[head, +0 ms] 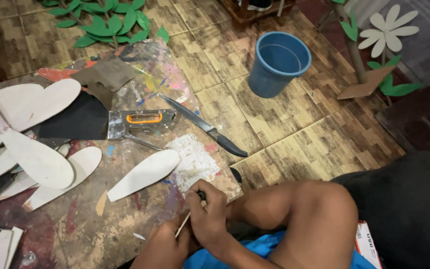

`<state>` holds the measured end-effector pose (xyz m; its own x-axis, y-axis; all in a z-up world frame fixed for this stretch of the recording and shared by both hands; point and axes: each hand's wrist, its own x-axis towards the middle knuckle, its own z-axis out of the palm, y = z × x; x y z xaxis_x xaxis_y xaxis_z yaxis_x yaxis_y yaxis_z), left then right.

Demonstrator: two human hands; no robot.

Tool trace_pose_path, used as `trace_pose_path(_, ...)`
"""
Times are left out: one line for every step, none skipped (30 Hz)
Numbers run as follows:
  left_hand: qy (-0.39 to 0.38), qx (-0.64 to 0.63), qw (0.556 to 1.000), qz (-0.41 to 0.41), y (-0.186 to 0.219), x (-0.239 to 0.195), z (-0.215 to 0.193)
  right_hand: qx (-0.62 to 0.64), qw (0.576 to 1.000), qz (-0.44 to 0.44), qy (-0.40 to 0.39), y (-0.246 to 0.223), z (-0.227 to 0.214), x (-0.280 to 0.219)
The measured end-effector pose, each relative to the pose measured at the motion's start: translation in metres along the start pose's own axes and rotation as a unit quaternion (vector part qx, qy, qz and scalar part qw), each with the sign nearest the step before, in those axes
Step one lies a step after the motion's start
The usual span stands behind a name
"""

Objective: Sanding the edges of white wooden petals using sandpaper on a cluttered workbench.

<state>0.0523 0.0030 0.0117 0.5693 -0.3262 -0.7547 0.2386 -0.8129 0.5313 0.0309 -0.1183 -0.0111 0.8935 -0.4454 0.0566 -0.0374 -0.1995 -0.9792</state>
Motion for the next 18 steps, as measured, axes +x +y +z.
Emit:
trace_pose_path(0.003, 0.015, 1.000, 0.003, -0.003, 0.002, 0.002, 0.004, 1.000, -0.004, -0.004, 0.004, 0.001, 0.000)
trace_pose_path(0.007, 0.031, 0.999, 0.008, -0.005, 0.006, 0.003, 0.009, 1.000, -0.010, -0.007, 0.008, 0.002, 0.001)
trace_pose_path(0.008, 0.030, 0.999, 0.009, -0.014, 0.012, 0.006, 0.009, 1.000, -0.012, -0.007, 0.007, 0.003, 0.002)
trace_pose_path(0.021, 0.017, 0.998, 0.048, -0.023, 0.019, 0.010, 0.007, 1.000, 0.007, -0.014, 0.006, 0.004, 0.002)
trace_pose_path(0.034, 0.003, 0.996, 0.087, -0.032, 0.026, 0.014, 0.004, 0.999, 0.025, -0.020, 0.005, 0.005, 0.002)
trace_pose_path(0.034, 0.002, 0.996, 0.087, -0.033, 0.028, 0.014, 0.003, 0.999, 0.024, -0.021, 0.007, 0.005, 0.003)
trace_pose_path(0.024, -0.010, 0.997, 0.067, -0.035, 0.031, 0.015, -0.018, 1.000, 0.018, -0.015, 0.008, 0.005, 0.004)
trace_pose_path(0.014, -0.022, 0.999, 0.045, -0.037, 0.032, 0.016, -0.038, 0.999, 0.013, -0.010, 0.009, 0.005, 0.003)
trace_pose_path(0.015, -0.022, 0.999, 0.044, -0.043, 0.034, 0.023, -0.038, 0.999, 0.014, -0.012, 0.011, 0.004, 0.002)
trace_pose_path(0.038, -0.037, 0.996, 0.069, -0.048, 0.038, 0.028, -0.034, 0.999, -0.005, -0.009, 0.012, 0.004, 0.004)
trace_pose_path(0.061, -0.052, 0.992, 0.094, -0.052, 0.042, 0.033, -0.029, 0.999, -0.023, -0.007, 0.013, 0.003, 0.005)
trace_pose_path(0.060, -0.053, 0.992, 0.093, -0.048, 0.038, 0.033, -0.030, 0.999, -0.022, -0.008, 0.012, 0.001, 0.005)
trace_pose_path(0.065, -0.044, 0.995, 0.066, -0.045, 0.035, 0.033, -0.039, 0.998, -0.045, -0.034, 0.011, -0.002, 0.004)
trace_pose_path(0.071, -0.035, 0.996, 0.040, -0.040, 0.032, 0.032, -0.046, 0.995, -0.070, -0.060, 0.009, -0.004, 0.006)
trace_pose_path(0.072, -0.036, 0.996, 0.039, -0.039, 0.030, 0.031, -0.046, 0.995, -0.071, -0.061, 0.008, -0.004, 0.005)
trace_pose_path(0.067, -0.028, 0.996, 0.055, -0.037, 0.029, 0.030, -0.056, 0.992, -0.085, -0.074, 0.008, -0.004, 0.003)
trace_pose_path(0.062, -0.020, 0.995, 0.070, -0.036, 0.027, 0.030, -0.067, 0.989, -0.099, -0.088, 0.008, -0.004, 0.002)
trace_pose_path(0.062, -0.021, 0.995, 0.069, -0.035, 0.026, 0.030, -0.067, 0.989, -0.099, -0.089, 0.011, -0.003, 0.001)
